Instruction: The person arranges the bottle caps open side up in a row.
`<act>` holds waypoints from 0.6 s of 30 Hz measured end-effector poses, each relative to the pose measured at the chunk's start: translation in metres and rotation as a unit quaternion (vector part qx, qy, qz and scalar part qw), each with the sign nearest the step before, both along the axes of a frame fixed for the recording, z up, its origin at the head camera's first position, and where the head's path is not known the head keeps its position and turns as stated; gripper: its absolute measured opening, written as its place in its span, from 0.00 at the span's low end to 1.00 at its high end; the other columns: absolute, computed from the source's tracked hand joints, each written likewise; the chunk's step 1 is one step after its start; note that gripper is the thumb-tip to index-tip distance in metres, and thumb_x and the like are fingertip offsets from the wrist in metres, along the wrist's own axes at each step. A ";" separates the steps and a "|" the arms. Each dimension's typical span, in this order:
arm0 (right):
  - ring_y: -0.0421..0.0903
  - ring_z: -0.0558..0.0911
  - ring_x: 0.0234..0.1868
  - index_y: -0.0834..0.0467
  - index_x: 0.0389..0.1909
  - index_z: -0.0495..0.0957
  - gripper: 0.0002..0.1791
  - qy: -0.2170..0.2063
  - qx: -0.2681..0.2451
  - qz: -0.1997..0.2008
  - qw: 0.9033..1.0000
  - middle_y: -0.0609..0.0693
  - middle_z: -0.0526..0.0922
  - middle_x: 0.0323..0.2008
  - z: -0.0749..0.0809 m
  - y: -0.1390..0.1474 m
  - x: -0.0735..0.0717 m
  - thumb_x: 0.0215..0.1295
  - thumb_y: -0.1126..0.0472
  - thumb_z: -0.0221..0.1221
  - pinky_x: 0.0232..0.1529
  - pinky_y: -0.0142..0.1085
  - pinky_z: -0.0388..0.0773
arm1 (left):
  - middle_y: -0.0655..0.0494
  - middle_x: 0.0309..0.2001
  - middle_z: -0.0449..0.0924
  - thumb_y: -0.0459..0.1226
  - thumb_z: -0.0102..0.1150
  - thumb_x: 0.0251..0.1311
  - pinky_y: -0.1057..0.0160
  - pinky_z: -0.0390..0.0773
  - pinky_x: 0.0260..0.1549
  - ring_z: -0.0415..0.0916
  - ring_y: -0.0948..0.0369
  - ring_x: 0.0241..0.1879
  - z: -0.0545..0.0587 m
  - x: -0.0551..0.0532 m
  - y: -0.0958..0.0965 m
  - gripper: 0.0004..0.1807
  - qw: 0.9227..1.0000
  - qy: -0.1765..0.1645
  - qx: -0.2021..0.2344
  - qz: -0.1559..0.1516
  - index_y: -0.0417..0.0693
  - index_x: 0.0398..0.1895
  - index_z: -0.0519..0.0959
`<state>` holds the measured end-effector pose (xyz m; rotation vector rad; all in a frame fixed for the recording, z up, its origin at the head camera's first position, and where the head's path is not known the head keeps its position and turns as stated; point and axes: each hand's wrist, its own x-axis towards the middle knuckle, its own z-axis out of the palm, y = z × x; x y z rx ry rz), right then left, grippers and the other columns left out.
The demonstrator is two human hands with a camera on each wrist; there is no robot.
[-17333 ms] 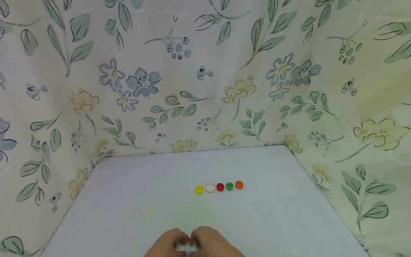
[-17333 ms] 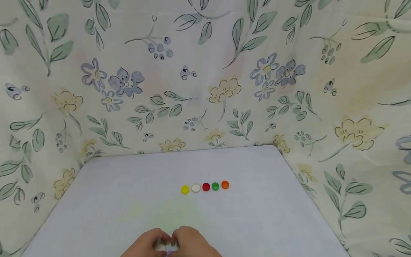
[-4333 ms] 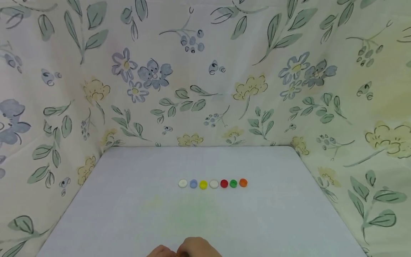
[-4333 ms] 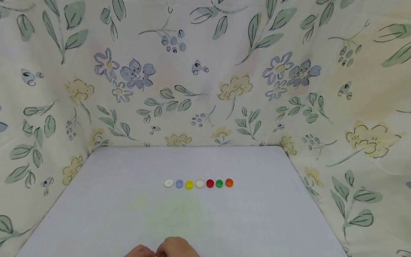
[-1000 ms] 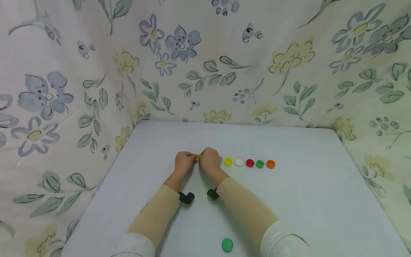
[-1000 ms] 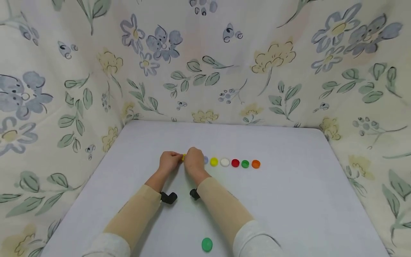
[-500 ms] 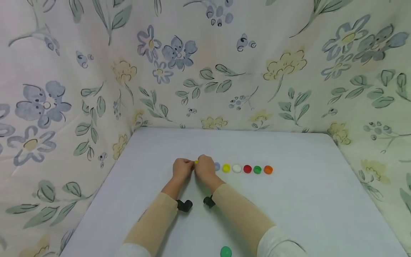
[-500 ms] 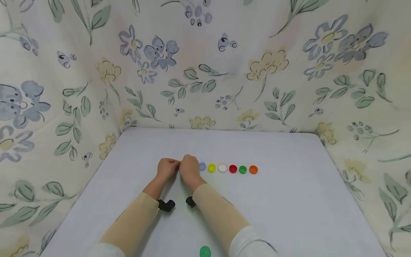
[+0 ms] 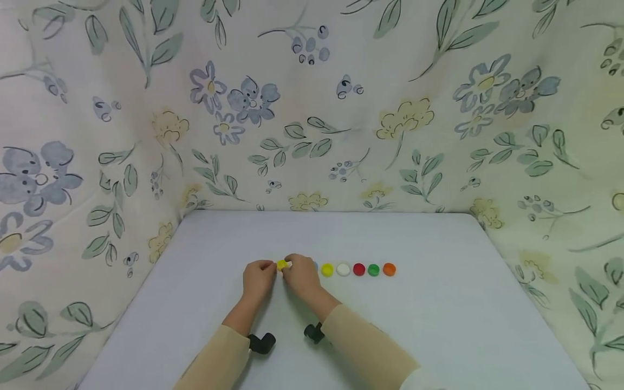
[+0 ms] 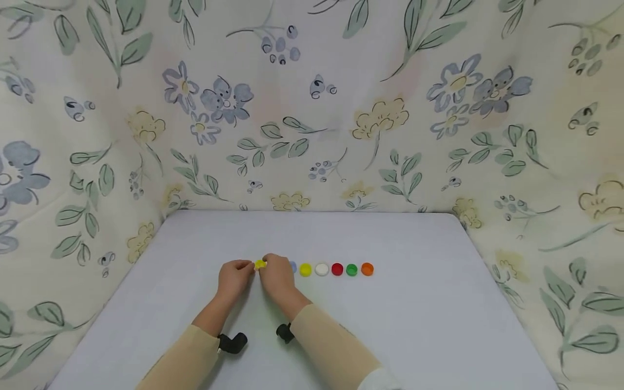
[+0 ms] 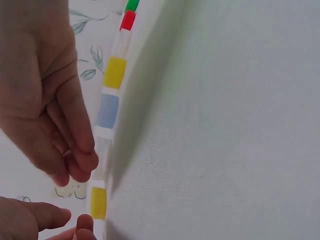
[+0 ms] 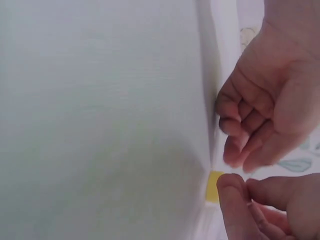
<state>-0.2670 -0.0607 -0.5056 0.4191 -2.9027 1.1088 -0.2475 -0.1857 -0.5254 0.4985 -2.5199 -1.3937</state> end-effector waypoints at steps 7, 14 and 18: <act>0.33 0.75 0.17 0.60 0.47 0.80 0.14 -0.030 -0.040 0.049 0.998 0.39 0.80 0.18 0.001 0.022 0.021 0.61 0.59 0.61 0.20 0.28 0.72 | 0.51 0.32 0.79 0.39 0.59 0.59 0.65 0.72 0.28 0.73 0.57 0.32 0.011 0.019 -0.001 0.14 1.000 0.012 0.004 0.005 0.39 0.43 0.82; 0.35 0.74 0.21 0.60 0.45 0.81 0.14 -0.038 -0.075 0.084 0.993 0.39 0.79 0.21 0.009 0.043 0.045 0.61 0.58 0.62 0.24 0.29 0.73 | 0.53 0.33 0.78 0.40 0.60 0.59 0.65 0.75 0.23 0.74 0.60 0.26 0.022 0.046 0.007 0.16 0.998 0.009 0.046 -0.048 0.42 0.48 0.80; 0.35 0.74 0.24 0.58 0.44 0.81 0.13 -0.040 -0.085 0.092 0.991 0.38 0.79 0.24 0.013 0.051 0.059 0.60 0.57 0.62 0.25 0.29 0.73 | 0.54 0.33 0.77 0.40 0.61 0.59 0.65 0.75 0.24 0.75 0.60 0.27 0.028 0.065 0.013 0.17 0.996 0.012 0.054 -0.076 0.42 0.50 0.78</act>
